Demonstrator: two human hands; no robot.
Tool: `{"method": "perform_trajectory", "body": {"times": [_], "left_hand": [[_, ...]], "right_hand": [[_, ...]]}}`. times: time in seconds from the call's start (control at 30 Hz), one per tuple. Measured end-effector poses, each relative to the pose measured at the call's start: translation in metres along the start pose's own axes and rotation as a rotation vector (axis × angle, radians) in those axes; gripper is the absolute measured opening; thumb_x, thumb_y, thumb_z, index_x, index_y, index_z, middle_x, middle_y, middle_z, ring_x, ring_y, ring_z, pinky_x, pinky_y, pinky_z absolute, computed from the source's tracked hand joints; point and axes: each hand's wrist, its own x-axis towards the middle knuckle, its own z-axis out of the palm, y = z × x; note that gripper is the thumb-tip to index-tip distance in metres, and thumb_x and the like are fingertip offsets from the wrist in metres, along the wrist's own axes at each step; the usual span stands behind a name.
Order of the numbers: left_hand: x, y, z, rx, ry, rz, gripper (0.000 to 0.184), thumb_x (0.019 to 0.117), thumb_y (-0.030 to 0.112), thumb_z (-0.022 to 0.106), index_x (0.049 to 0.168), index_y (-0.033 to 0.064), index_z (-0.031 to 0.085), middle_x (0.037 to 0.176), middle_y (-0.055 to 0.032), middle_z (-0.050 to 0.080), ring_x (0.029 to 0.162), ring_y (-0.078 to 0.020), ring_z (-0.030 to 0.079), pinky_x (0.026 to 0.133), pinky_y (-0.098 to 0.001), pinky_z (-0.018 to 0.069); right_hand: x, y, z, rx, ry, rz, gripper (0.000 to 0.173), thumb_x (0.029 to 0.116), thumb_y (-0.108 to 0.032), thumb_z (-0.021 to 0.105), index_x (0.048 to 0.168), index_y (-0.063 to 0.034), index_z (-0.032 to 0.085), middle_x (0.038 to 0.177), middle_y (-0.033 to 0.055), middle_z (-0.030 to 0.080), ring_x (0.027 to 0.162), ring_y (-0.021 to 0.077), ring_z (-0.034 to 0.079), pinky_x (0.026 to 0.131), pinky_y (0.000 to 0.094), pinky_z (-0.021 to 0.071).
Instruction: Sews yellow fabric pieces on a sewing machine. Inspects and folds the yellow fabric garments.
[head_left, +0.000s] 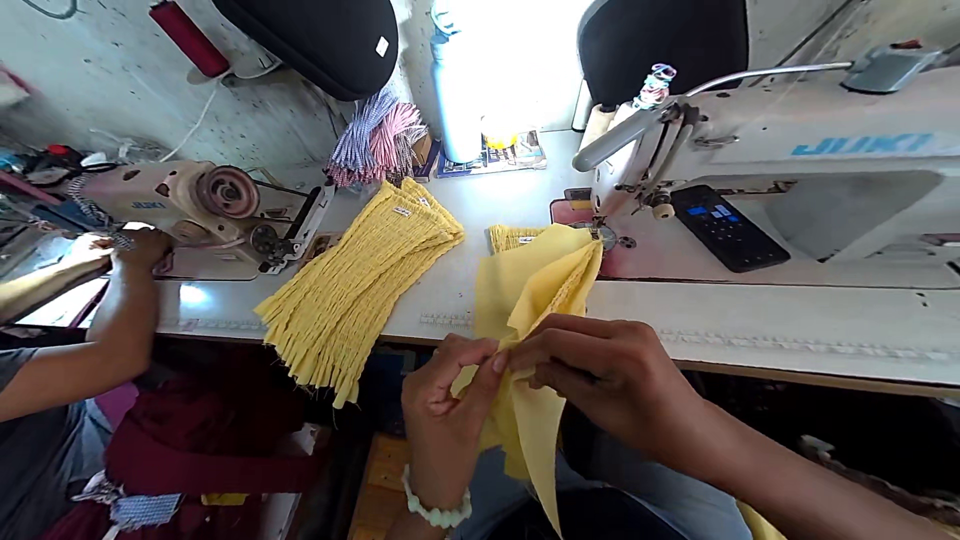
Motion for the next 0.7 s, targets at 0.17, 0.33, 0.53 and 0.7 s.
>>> {"method": "perform_trajectory", "body": {"times": [0.17,0.33,0.53,0.7], "left_hand": [[0.0,0.006,0.002,0.097,-0.034,0.129,0.013,0.099,0.012,0.065,0.101,0.0047,0.075,0.097,0.0026,0.073,0.095,-0.0014,0.066,0.086,-0.0178,0.0548],[0.0,0.013,0.006,0.192,-0.087,0.238,0.015,0.102,0.014,0.061,0.104,0.0046,0.073,0.098,0.0014,0.073,0.098,-0.002,0.065,0.089,-0.0177,0.0525],[-0.002,0.016,0.01,0.245,-0.113,0.288,0.021,0.1061,0.02,0.055,0.105,0.0073,0.072,0.097,0.0027,0.072,0.1,-0.0021,0.064,0.093,-0.0187,0.0499],[-0.007,0.017,0.014,0.336,-0.066,0.328,0.021,0.1065,0.022,0.054,0.103,0.0092,0.071,0.094,0.003,0.071,0.099,-0.0042,0.064,0.093,-0.0208,0.0494]], "right_hand": [[-0.006,-0.009,0.0,-0.023,0.089,0.075,0.014,0.0987,-0.015,0.063,0.095,-0.0033,0.071,0.079,0.002,0.07,0.067,-0.0043,0.062,0.062,0.0062,0.0486],[-0.007,-0.018,-0.005,-0.106,0.179,0.031,0.013,0.0962,-0.014,0.066,0.091,-0.0027,0.07,0.088,0.0058,0.064,0.076,-0.0028,0.059,0.067,0.0047,0.0469],[-0.006,-0.021,-0.015,-0.134,0.149,0.048,0.022,0.0944,-0.017,0.069,0.11,-0.0032,0.075,0.083,0.0029,0.063,0.07,-0.0024,0.055,0.064,0.0058,0.0447],[-0.007,-0.022,-0.021,-0.11,0.104,0.042,0.015,0.0937,-0.017,0.07,0.095,-0.0046,0.077,0.077,0.0009,0.06,0.069,-0.0034,0.052,0.064,0.005,0.0409]]}}
